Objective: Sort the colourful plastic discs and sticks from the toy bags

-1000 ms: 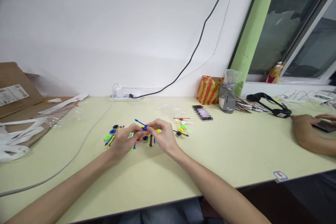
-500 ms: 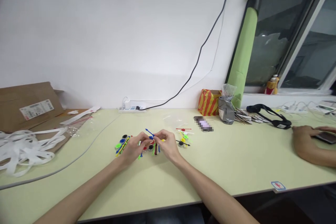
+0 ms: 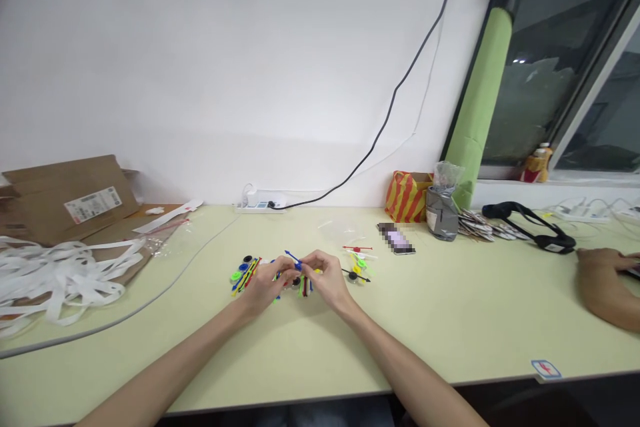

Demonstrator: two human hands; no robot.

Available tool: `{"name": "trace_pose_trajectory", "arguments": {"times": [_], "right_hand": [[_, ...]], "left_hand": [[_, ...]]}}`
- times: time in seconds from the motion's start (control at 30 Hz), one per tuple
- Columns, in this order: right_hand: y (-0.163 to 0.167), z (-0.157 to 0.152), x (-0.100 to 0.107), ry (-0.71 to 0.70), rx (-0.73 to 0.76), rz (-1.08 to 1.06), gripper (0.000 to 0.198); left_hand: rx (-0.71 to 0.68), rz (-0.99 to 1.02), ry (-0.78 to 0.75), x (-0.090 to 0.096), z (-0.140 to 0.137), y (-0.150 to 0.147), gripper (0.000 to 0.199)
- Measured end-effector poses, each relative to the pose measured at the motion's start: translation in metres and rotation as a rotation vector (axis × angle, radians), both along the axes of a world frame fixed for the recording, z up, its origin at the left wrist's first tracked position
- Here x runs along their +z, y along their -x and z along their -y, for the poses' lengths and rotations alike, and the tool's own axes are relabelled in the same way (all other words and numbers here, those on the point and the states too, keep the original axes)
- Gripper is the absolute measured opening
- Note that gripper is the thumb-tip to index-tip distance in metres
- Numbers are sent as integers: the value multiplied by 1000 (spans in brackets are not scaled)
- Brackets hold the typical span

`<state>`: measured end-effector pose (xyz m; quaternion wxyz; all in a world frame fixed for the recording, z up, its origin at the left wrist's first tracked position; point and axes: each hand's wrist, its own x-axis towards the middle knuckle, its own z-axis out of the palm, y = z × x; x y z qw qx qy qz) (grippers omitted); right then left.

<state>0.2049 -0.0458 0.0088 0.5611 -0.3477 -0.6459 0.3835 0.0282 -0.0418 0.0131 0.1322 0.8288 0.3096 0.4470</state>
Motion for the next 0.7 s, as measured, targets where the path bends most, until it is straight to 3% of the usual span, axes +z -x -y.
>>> {"name": "trace_pose_trajectory", "arguments": {"times": [0.47, 0.7], "right_hand": [[-1, 2, -2, 3, 69, -33, 29], [3, 10, 0, 155, 257, -176, 19]], "left_hand": [[18, -28, -222, -5, -9, 4, 13], [3, -47, -389, -4, -11, 14, 14]]}}
